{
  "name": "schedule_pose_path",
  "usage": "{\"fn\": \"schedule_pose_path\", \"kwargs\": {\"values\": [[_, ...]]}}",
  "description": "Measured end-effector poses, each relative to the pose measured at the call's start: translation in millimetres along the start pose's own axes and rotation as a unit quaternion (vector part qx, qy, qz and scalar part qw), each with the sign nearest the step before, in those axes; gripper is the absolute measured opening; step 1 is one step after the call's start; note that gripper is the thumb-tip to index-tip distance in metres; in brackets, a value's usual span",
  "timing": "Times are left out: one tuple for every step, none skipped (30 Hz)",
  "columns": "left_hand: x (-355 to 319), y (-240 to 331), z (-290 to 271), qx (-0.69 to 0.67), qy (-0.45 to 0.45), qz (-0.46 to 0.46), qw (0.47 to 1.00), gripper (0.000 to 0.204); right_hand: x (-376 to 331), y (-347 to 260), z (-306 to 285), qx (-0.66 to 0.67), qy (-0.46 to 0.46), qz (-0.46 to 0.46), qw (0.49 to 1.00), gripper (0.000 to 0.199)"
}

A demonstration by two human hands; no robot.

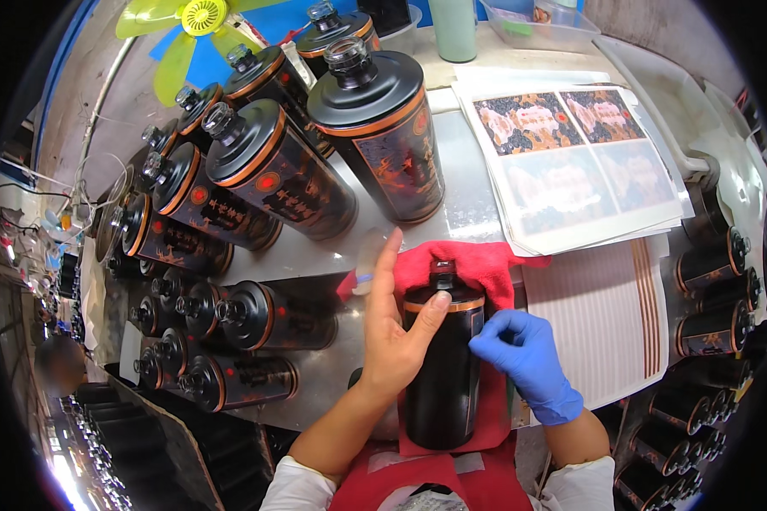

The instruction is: The person applies decorative labels to cylindrical containers. They pick up a container, place a label on its surface, smooth it with a green tool, and then wipe the container with a cloth. The process is repeated for multiple containers.

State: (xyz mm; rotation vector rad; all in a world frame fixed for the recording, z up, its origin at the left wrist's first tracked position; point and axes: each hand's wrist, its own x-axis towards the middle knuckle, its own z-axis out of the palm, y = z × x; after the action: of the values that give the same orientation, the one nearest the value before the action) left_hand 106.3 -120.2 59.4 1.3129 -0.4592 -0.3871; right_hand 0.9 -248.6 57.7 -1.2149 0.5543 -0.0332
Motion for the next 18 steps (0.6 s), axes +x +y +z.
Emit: {"fn": "schedule_pose_path", "kwargs": {"values": [[0,1,0,0.014,-0.004,-0.001,1.000,0.070,2,0,-5,0.023,0.031,0.020,0.999,0.018],[0,2,1,0.026,-0.010,-0.003,1.000,0.071,2,1,-11,0.045,0.064,0.041,0.996,0.020],[-1,3,0,0.038,-0.013,-0.003,0.999,0.072,6,9,-21,0.149,0.101,0.054,0.982,0.021],[-2,2,0,0.081,-0.008,0.002,0.997,0.073,11,18,-35,0.251,0.136,0.067,0.956,0.023],[-2,0,0,0.121,-0.004,0.009,0.993,0.074,8,23,-53,0.285,0.130,0.108,0.943,0.026],[-3,0,1,0.145,0.003,0.014,0.989,0.075,2,29,-62,0.268,0.121,0.110,0.949,0.026],[-3,1,2,0.168,0.009,0.018,0.986,0.077,-6,36,-68,0.252,0.111,0.112,0.955,0.027],[-3,0,3,0.191,0.014,0.022,0.981,0.079,-14,38,-69,0.235,0.103,0.114,0.960,0.030],[-4,0,4,0.188,0.020,0.018,0.982,0.082,-19,37,-68,0.218,0.056,0.063,0.972,0.042],[-5,2,4,0.185,0.025,0.015,0.982,0.085,-22,31,-66,0.214,0.082,0.031,0.973,0.045],[-10,11,7,0.184,0.005,0.015,0.983,0.091,-25,23,-66,0.211,0.111,-0.004,0.971,0.049],[-15,20,8,0.186,-0.013,0.013,0.982,0.100,-28,12,-62,0.210,0.137,-0.038,0.967,0.053],[-30,24,5,0.238,-0.035,0.045,0.970,0.104,-28,-4,-51,0.203,0.159,-0.094,0.962,0.049],[-48,29,5,0.331,-0.072,0.073,0.938,0.110,-29,-19,-38,0.108,0.162,-0.130,0.972,0.047],[-68,36,3,0.428,-0.097,0.107,0.892,0.117,-27,-31,-22,0.015,0.158,-0.161,0.974,0.045],[-86,41,3,0.509,-0.120,0.145,0.840,0.123,-26,-40,-7,-0.079,0.157,-0.190,0.966,0.043],[-101,34,4,0.527,-0.145,0.176,0.819,0.119,-25,-46,13,-0.161,0.141,-0.217,0.953,0.040],[-111,26,6,0.548,-0.167,0.205,0.794,0.116,-23,-50,33,-0.239,0.120,-0.241,0.933,0.038]]}}
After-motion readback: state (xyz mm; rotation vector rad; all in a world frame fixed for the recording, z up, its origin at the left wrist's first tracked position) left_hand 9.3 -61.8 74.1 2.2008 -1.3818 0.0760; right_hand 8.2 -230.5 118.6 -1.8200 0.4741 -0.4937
